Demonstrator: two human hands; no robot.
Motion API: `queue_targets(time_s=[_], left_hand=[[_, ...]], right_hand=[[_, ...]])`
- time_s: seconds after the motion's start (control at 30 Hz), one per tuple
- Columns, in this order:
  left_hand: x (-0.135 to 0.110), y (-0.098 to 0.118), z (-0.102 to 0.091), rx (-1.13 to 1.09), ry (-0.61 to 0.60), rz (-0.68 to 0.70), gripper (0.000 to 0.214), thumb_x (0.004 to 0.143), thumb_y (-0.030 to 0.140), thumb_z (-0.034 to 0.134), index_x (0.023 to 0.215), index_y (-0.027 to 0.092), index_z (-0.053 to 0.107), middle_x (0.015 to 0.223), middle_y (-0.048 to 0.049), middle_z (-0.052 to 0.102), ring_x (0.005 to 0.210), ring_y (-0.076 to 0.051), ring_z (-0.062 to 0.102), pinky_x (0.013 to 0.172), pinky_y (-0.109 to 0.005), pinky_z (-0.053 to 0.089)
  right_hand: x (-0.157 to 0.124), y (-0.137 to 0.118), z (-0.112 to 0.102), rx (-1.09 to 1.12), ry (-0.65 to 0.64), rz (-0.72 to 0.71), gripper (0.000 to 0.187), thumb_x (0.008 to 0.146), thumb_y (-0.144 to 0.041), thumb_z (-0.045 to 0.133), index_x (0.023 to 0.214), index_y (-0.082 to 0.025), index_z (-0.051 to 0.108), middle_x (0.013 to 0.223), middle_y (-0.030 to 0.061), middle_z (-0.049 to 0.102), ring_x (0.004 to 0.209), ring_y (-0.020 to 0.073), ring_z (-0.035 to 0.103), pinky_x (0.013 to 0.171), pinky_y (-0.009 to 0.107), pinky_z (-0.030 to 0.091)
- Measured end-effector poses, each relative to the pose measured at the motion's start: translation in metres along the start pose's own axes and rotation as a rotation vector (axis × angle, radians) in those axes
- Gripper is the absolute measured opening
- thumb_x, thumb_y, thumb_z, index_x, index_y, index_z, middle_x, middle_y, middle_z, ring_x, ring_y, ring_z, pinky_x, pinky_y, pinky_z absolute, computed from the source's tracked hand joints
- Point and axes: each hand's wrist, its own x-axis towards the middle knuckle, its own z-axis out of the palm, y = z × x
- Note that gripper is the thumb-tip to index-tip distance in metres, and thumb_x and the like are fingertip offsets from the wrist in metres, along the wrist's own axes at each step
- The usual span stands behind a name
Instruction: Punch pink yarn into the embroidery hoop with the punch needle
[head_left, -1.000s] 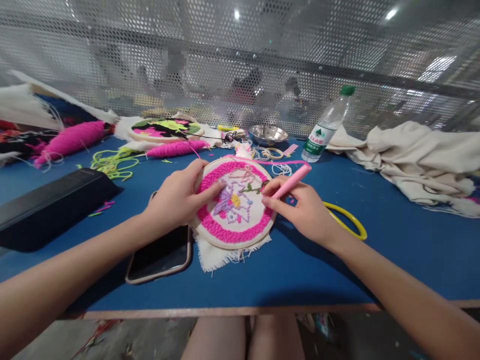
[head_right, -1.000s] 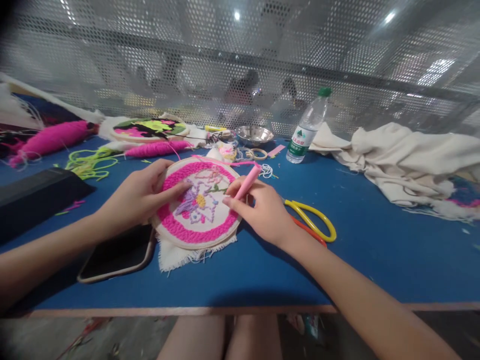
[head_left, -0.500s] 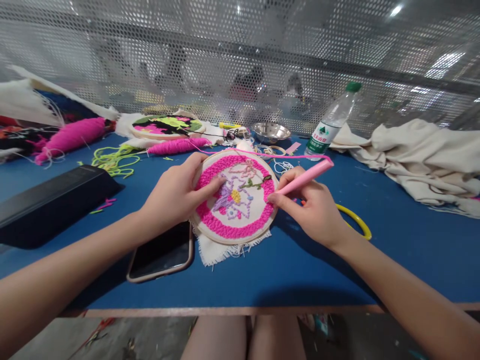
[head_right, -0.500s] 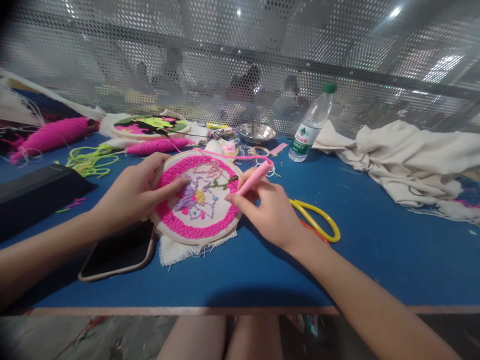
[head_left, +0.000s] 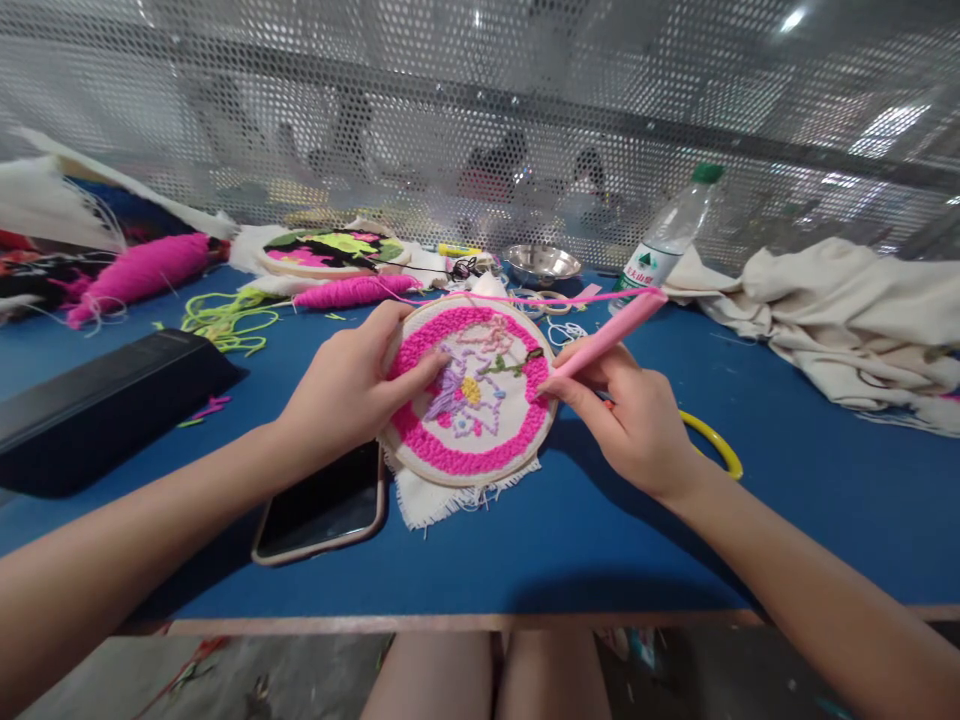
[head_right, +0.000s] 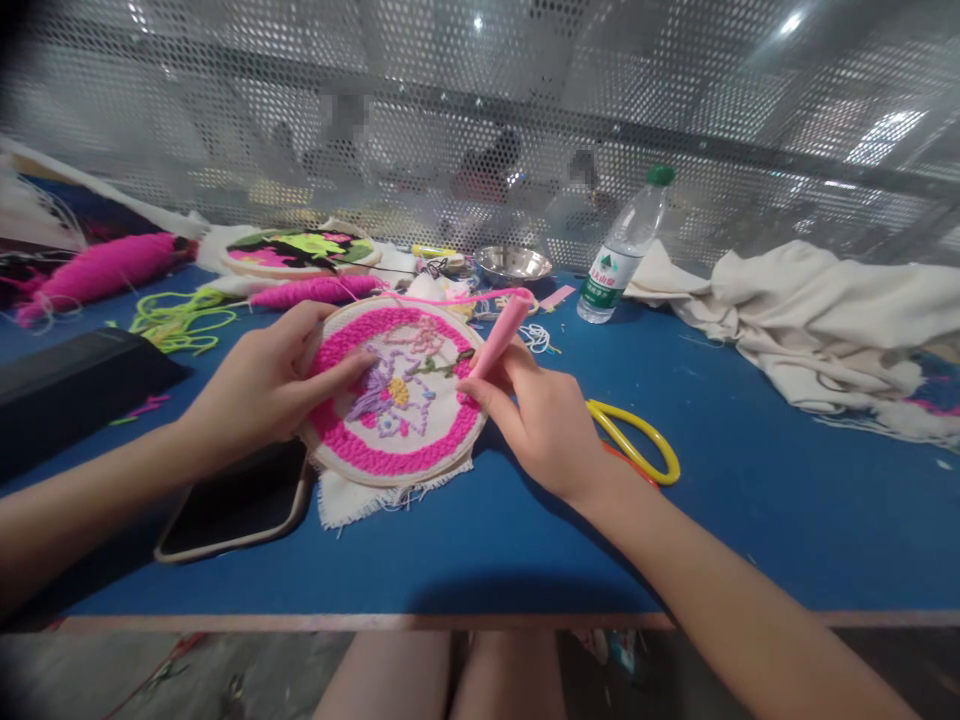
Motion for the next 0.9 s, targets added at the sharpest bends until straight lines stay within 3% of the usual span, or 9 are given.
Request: queue_targets(time_s=[0.3, 0.6, 0.73, 0.9], left_hand=[[-0.0009, 0.002, -0.0015, 0.031, -0.008, -0.006, 0.039, 0.086, 0.05, 0.053, 0.108, 0.018, 0.053, 0.078, -0.0021, 0.062, 0.071, -0.021, 0.059, 0.056, -0.03, 0.035], [-0.0009, 0.0003, -0.0014, 0.002, -0.009, -0.025, 0.039, 0.085, 0.051, 0.052, 0.109, 0.022, 0.052, 0.079, -0.0036, 0.063, 0.076, -0.025, 0.061, 0.059, -0.032, 0.038], [0.0002, -0.0005, -0.0009, 0.0, -0.012, -0.025, 0.041, 0.084, 0.052, 0.052, 0.112, 0.021, 0.052, 0.084, -0.0044, 0.065, 0.075, -0.025, 0.061, 0.061, -0.032, 0.039], [0.0007, 0.0009, 0.0001, 0.029, -0.008, -0.006, 0.041, 0.084, 0.051, 0.053, 0.11, 0.019, 0.053, 0.068, -0.001, 0.057, 0.065, -0.021, 0.057, 0.057, -0.03, 0.036]], right_hand=[[-0.0004, -0.0003, 0.0012, 0.038, 0.018, 0.009, 0.016, 0.092, -0.036, 0.055, 0.098, -0.021, 0.055, 0.086, 0.0024, 0.072, 0.076, 0.0193, 0.07, 0.068, 0.031, 0.053], [0.0003, 0.0011, 0.0018, -0.047, 0.014, -0.09, 0.011, 0.091, -0.032, 0.057, 0.092, -0.022, 0.06, 0.089, 0.0033, 0.072, 0.076, 0.0198, 0.068, 0.073, 0.034, 0.052], [0.0027, 0.0044, 0.0028, 0.012, -0.027, -0.086, 0.008, 0.09, -0.028, 0.058, 0.09, -0.022, 0.061, 0.093, 0.0032, 0.071, 0.081, 0.0189, 0.067, 0.075, 0.033, 0.051], [0.0051, 0.0045, 0.01, -0.109, -0.167, -0.224, 0.012, 0.093, -0.023, 0.052, 0.086, -0.02, 0.061, 0.093, 0.0058, 0.067, 0.089, 0.02, 0.06, 0.079, 0.034, 0.047]])
